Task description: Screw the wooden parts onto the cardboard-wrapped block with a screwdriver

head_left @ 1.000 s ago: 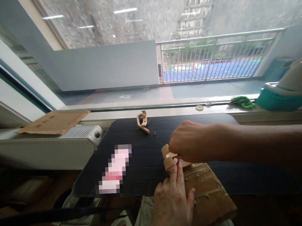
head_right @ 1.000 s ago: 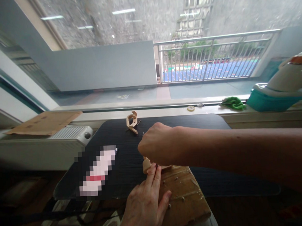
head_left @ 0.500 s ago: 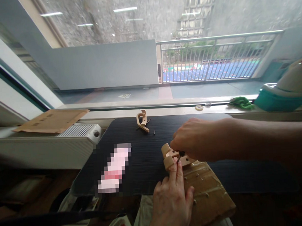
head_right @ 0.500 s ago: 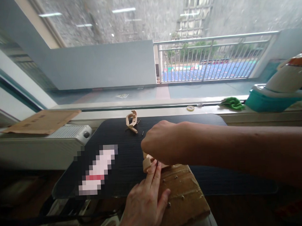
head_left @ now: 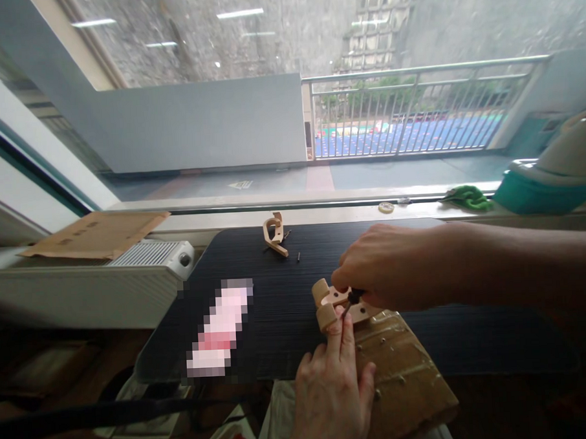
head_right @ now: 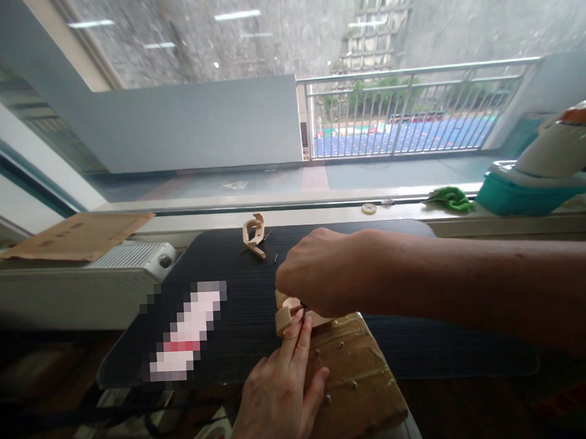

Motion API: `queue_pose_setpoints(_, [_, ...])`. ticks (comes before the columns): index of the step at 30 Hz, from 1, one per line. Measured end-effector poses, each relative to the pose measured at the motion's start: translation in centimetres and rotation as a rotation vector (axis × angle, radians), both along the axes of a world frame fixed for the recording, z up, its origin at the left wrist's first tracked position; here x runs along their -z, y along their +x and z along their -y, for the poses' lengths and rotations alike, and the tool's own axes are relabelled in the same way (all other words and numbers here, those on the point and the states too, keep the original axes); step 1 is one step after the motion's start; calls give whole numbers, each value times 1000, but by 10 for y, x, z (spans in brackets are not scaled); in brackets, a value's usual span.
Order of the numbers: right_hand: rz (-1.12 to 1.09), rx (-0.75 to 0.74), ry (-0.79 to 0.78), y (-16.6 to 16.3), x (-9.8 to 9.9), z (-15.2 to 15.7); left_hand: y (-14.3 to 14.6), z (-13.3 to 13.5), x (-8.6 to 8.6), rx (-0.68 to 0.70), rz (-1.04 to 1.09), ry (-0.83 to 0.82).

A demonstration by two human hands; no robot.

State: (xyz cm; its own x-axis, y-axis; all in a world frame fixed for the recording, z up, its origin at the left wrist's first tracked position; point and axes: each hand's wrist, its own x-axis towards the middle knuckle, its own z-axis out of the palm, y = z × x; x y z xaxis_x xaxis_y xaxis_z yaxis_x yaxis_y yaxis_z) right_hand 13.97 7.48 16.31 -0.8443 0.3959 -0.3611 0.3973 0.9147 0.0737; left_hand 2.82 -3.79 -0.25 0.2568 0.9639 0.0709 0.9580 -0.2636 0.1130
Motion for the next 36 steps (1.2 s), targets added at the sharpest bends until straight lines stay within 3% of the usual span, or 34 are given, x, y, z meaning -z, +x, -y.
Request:
queue_pose_setpoints(5, [-23, -69, -4, -2, 8, 0, 0, -1, 0, 4, 2, -2])
queue_pose_setpoints(12, [-271, 187, -28, -7, 9, 3, -1, -1, 0, 2, -1, -6])
queue_pose_setpoints(19, [-11, -52, -6, -8, -1, 4, -1, 1, 0, 9, -4, -7])
queue_pose_setpoints(27, [-36, 57, 69, -5, -1, 2, 0, -1, -1, -3, -12, -12])
queue_pose_setpoints(31, [-21, 29, 17, -4, -8, 4, 0, -1, 0, -8, -13, 0])
queue_pose_setpoints(36, [-105, 60, 48, -4, -1, 4, -2, -1, 2, 0, 11, 18])
